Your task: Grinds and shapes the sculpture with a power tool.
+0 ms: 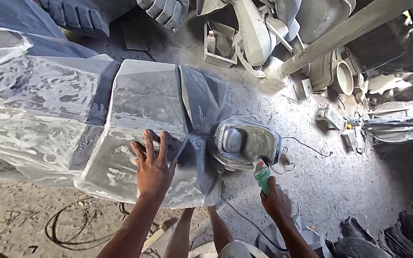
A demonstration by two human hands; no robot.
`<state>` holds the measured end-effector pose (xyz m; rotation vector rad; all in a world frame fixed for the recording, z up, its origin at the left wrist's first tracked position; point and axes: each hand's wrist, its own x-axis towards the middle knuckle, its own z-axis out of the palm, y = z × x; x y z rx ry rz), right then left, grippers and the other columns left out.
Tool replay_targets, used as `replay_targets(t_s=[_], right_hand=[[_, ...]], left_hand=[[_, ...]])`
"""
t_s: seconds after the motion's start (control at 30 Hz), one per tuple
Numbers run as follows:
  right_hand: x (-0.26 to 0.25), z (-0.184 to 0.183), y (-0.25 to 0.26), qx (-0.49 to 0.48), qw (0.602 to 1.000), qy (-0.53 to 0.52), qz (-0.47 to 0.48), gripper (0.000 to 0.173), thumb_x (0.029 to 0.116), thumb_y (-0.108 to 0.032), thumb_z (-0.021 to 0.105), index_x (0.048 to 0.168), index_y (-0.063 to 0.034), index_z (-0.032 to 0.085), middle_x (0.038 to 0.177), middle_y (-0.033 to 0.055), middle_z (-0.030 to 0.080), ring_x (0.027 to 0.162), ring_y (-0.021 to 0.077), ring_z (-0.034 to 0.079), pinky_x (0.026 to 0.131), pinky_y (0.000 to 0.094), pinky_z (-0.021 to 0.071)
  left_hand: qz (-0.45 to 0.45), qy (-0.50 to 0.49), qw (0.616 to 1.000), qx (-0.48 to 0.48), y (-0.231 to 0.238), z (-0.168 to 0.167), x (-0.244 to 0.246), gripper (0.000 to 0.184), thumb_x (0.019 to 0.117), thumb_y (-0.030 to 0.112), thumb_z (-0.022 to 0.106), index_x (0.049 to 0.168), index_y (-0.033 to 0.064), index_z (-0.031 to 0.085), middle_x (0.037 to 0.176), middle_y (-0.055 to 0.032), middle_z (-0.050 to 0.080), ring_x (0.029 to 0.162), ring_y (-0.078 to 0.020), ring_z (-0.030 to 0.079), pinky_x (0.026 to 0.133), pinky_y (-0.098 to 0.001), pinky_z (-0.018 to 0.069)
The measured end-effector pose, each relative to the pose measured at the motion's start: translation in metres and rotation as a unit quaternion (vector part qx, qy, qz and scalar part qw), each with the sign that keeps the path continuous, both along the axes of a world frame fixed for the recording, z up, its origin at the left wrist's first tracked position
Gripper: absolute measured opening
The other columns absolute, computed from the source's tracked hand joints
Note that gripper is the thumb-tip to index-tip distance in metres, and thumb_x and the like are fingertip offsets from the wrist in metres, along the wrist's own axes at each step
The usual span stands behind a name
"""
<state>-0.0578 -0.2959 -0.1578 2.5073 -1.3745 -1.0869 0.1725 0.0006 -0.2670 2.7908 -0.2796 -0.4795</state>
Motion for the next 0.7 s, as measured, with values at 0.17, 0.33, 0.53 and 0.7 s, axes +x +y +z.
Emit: replay_targets(t_s=[0.17,0.33,0.53,0.7], right_hand=[[-0.009,0.023,-0.022,-0.019,0.998,0.014,0.059,0.065,0.0909,-0.039,0.066,0.149,-0.0210,0.044,0.115,0.0167,0.068,0.086,0.0361,0.073,0.070,0.0553,0.0591],[-0.018,0.026,-0.033,0.049,0.997,-0.047,0.040,0.068,0.0910,-0.048,0.065,0.148,-0.0178,0.044,0.105,0.0117,0.073,0.090,0.0331,0.073,0.075,0.0563,0.0587],[-0.019,-0.007,-0.033,0.173,0.972,-0.047,0.151,0.075,0.0890,-0.046,0.066,0.155,-0.0201,0.042,0.118,0.0104,0.071,0.093,0.0311,0.073,0.075,0.0558,0.0598],[0.047,-0.011,-0.012,0.225,0.912,0.134,0.316,0.076,0.0951,-0.032,0.063,0.163,-0.0316,0.027,0.136,0.0232,0.058,0.102,0.0433,0.068,0.083,0.0607,0.0556]], left_hand=[[0.004,0.007,1.000,0.000,-0.001,0.001,0.000,0.121,0.0798,0.035,0.089,0.167,0.0356,0.005,0.173,-0.0074,-0.014,0.154,-0.0535,0.012,0.091,-0.0706,0.0519],[0.002,0.001,1.000,0.004,-0.002,0.001,0.000,0.120,0.0805,0.036,0.088,0.167,0.0348,0.004,0.173,-0.0082,-0.015,0.156,-0.0507,0.008,0.101,-0.0694,0.0471],[0.000,0.007,1.000,-0.002,-0.001,0.002,0.001,0.117,0.0820,0.037,0.087,0.167,0.0332,0.007,0.174,-0.0092,-0.012,0.155,-0.0509,0.010,0.105,-0.0668,0.0449],[0.011,0.019,0.998,-0.051,0.011,0.004,-0.005,0.115,0.0807,0.037,0.087,0.167,0.0251,0.013,0.174,-0.0095,-0.004,0.158,-0.0446,0.007,0.121,-0.0634,0.0259]])
